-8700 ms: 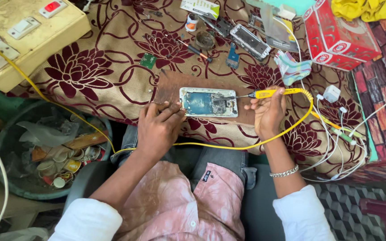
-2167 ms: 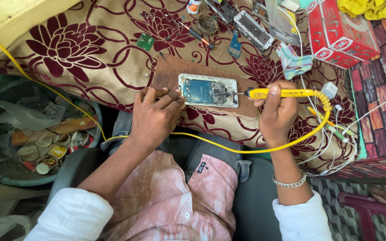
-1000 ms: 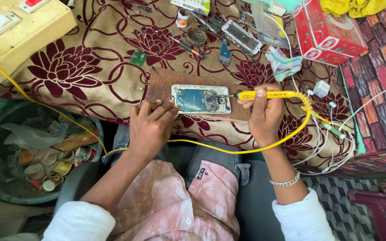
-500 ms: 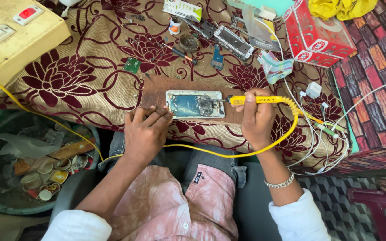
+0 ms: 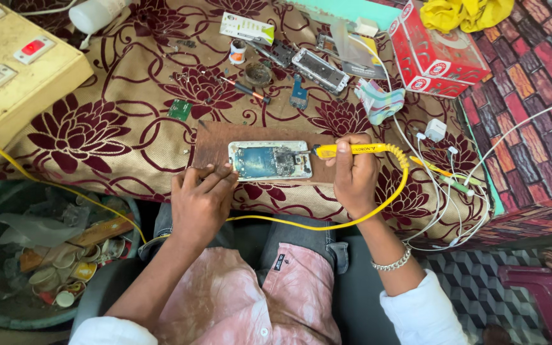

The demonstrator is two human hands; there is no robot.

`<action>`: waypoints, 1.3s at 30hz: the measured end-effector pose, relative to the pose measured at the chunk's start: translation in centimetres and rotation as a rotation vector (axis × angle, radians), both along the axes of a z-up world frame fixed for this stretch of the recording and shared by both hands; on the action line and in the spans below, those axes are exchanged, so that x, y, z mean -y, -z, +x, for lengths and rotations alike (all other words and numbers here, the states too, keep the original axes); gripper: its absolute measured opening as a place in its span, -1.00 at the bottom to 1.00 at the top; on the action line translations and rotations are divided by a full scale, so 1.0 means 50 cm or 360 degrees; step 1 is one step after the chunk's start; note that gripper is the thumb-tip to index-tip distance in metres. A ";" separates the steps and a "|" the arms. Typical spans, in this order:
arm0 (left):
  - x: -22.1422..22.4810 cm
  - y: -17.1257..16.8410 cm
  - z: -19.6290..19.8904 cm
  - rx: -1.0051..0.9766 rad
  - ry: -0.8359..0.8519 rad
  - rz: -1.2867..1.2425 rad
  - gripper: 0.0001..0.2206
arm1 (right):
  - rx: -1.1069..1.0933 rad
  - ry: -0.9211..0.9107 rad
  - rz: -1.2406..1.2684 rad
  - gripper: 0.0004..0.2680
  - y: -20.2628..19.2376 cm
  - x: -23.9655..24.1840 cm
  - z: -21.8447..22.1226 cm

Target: The person uses a yellow hot air gun to apply heat to the internal components of a disassembled smartphone placed on a wooden board. They hold the device steady with their left hand while directing the hot air with their right hand.

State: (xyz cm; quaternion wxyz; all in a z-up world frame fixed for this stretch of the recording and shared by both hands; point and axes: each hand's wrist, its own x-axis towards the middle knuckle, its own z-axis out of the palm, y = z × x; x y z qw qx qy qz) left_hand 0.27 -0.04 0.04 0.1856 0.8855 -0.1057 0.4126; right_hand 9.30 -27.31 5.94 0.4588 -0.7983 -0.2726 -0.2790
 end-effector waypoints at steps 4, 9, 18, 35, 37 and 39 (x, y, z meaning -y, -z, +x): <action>0.000 -0.005 -0.001 -0.0020 0.0000 0.0007 -0.76 | -0.0019 0.0003 0.0014 -0.84 -0.003 -0.002 0.000; -0.002 -0.009 -0.003 -0.0010 0.0020 0.0030 -0.74 | -0.0146 0.0030 0.0066 -0.84 0.000 -0.006 -0.004; -0.002 -0.009 -0.001 -0.0051 0.0010 0.0026 -0.74 | -0.0101 -0.0003 0.0051 -0.83 0.007 -0.004 0.003; 0.001 -0.013 -0.002 -0.0041 -0.0026 0.0039 -0.77 | 0.0028 0.0036 0.0028 -0.82 0.032 -0.004 0.010; 0.002 -0.013 0.000 -0.0035 -0.0027 0.0046 -0.77 | 0.0002 0.0037 0.0012 -0.81 0.029 -0.004 0.009; 0.001 -0.011 0.000 -0.0047 -0.0037 0.0058 -0.78 | -0.0052 0.0035 -0.0001 -0.81 0.028 -0.002 0.009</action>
